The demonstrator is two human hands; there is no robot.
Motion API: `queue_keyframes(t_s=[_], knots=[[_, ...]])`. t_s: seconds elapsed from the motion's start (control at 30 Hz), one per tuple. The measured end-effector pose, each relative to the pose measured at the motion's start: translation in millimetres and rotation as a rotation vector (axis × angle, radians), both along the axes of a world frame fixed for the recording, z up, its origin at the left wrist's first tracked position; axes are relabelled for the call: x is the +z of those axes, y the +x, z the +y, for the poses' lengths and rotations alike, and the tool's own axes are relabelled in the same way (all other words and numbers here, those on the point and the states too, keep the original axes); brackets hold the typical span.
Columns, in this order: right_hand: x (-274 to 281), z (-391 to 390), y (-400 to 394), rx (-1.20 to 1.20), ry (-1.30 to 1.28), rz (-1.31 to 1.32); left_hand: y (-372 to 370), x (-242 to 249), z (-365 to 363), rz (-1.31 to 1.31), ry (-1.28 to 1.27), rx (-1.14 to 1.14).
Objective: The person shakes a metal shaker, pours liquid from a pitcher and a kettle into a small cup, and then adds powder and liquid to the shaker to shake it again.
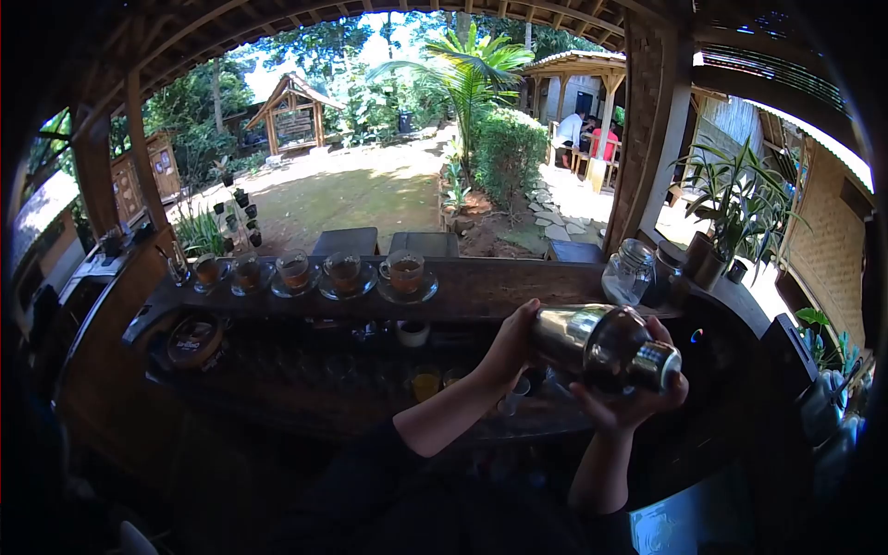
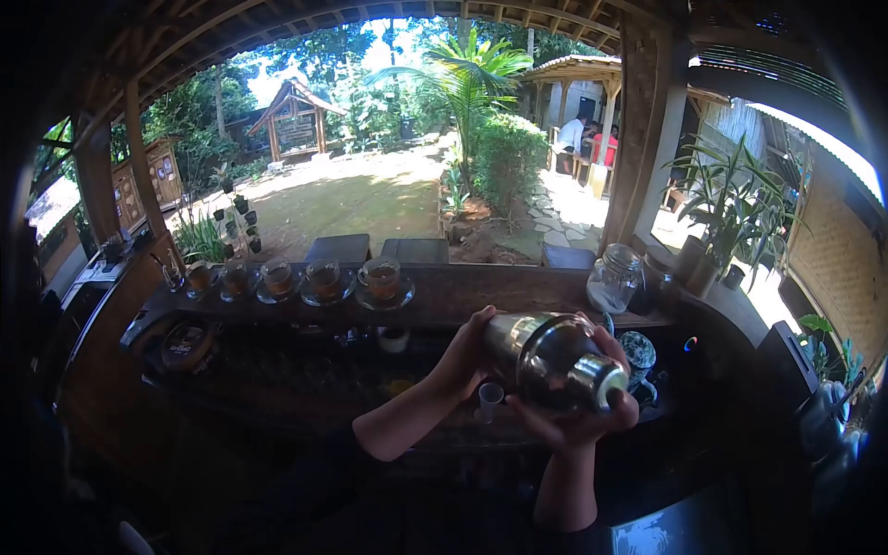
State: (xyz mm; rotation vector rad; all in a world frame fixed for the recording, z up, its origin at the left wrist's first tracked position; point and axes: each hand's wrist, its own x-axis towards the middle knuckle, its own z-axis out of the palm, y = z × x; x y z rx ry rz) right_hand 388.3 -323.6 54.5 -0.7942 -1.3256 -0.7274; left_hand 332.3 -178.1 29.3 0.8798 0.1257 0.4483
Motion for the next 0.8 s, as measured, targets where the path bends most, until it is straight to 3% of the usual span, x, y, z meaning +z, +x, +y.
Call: queue_keyframes(t_s=[0.03, 0.07, 0.1, 0.23, 0.33, 0.37, 0.43, 0.47, 0.57, 0.63, 0.7, 0.77, 0.8], knots=[[5, -3, -4, 0.07, -0.022, 0.057, -3, 10, -4, -0.008, 0.008, 0.004], [17, 3, -10, 0.08, 0.184, -0.131, -10, 24, -12, -0.085, 0.08, 0.008], [26, -19, -35, -0.059, 0.014, -0.087, -16, 34, -21, -0.156, 0.146, 0.01], [17, 0, -16, 0.006, 0.082, -0.15, -23, 42, -22, -0.296, 0.26, -0.106], [4, 12, -3, 0.096, 0.146, -0.223, -8, 7, 1, -0.149, 0.004, -0.123], [-6, 4, 3, -0.12, -0.009, -0.084, -7, -3, 8, -0.103, -0.073, -0.165], [-7, 0, -1, -0.051, -0.039, 0.082, -16, 6, 5, -0.108, -0.096, -0.198], [1, -4, -2, -0.117, 0.048, -0.113, -21, 14, 0, -0.132, -0.013, -0.158], [-26, -20, -27, -0.066, 0.087, -0.135, -48, 46, -10, -0.236, 0.157, -0.134], [-1, -17, -56, -0.055, 0.025, -0.172, -56, 54, -6, -0.318, 0.309, -0.188], [9, -2, -59, -0.047, -0.041, -0.207, -56, 51, 8, -0.214, 0.271, -0.093], [-9, 30, -24, 0.059, -0.096, 0.006, -32, 8, 43, -0.073, 0.122, -0.101], [-14, 40, -20, -0.012, -0.072, 0.038, -38, 2, 46, 0.062, 0.1, -0.034]])
